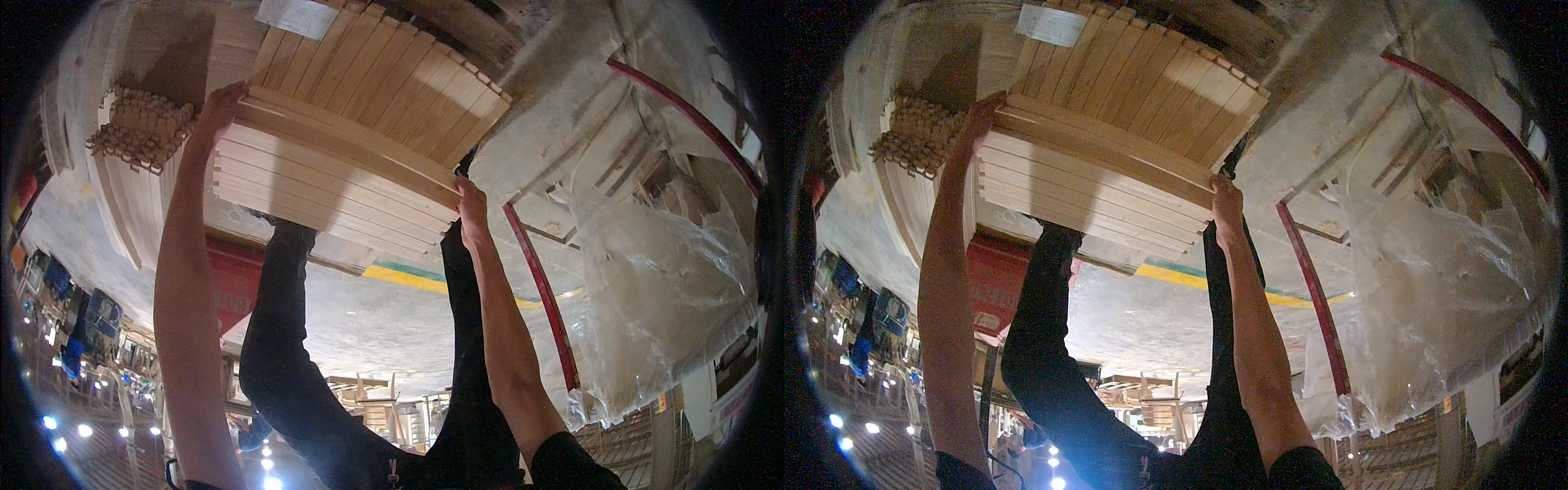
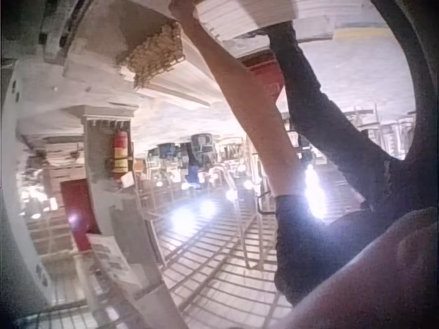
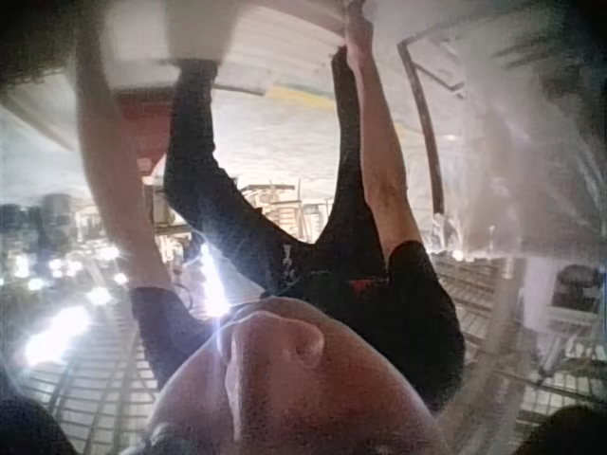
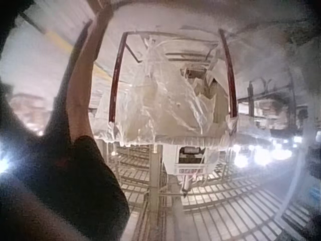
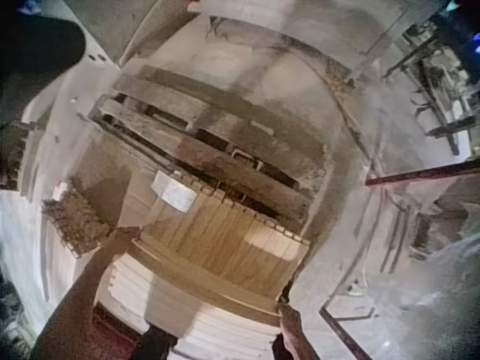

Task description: The person picks up wooden planks from a stack, walks to a conveyor belt, and places them on the belt. The person then picks up planks from the belt, inspects them, and stacks them back onto a pile.

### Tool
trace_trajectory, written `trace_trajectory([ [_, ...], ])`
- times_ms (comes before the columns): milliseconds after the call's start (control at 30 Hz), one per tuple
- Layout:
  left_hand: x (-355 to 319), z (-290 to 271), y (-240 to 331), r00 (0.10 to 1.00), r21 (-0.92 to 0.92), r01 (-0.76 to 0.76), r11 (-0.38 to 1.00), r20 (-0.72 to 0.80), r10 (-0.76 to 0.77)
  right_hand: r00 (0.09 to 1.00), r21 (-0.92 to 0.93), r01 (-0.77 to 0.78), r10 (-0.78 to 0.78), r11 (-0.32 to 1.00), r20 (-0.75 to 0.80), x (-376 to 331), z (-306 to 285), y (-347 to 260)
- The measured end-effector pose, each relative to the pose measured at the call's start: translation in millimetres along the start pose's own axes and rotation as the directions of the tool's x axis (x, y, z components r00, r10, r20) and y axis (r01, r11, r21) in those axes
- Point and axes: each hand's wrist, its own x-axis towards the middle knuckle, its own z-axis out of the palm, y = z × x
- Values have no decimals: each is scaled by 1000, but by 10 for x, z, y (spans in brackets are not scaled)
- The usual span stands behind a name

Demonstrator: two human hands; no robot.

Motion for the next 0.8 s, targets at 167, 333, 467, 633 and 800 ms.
trace_trajectory([
  [167, -112, 17, 250, 1000, 66, -12, 998, -12, 13, 995, 189, -81, 91, 979, -45, 237, -86, 469],
  [333, -103, 53, -61, 994, 18, -52, 998, -93, 53, 977, 611, -214, 162, 762, 140, 96, 121, 398],
  [467, -50, 45, -300, 996, -38, -45, 998, 76, 47, 978, 643, -180, 64, 744, 200, 255, 46, 614],
  [633, -113, 54, 77, 964, -10, 262, 965, 47, -262, 982, 604, -174, 94, 778, 162, 138, 58, 492],
  [800, -196, 22, 164, 961, -41, 264, 964, 93, -259, 977, 570, -166, 55, 805, 206, 162, 35, 525],
])
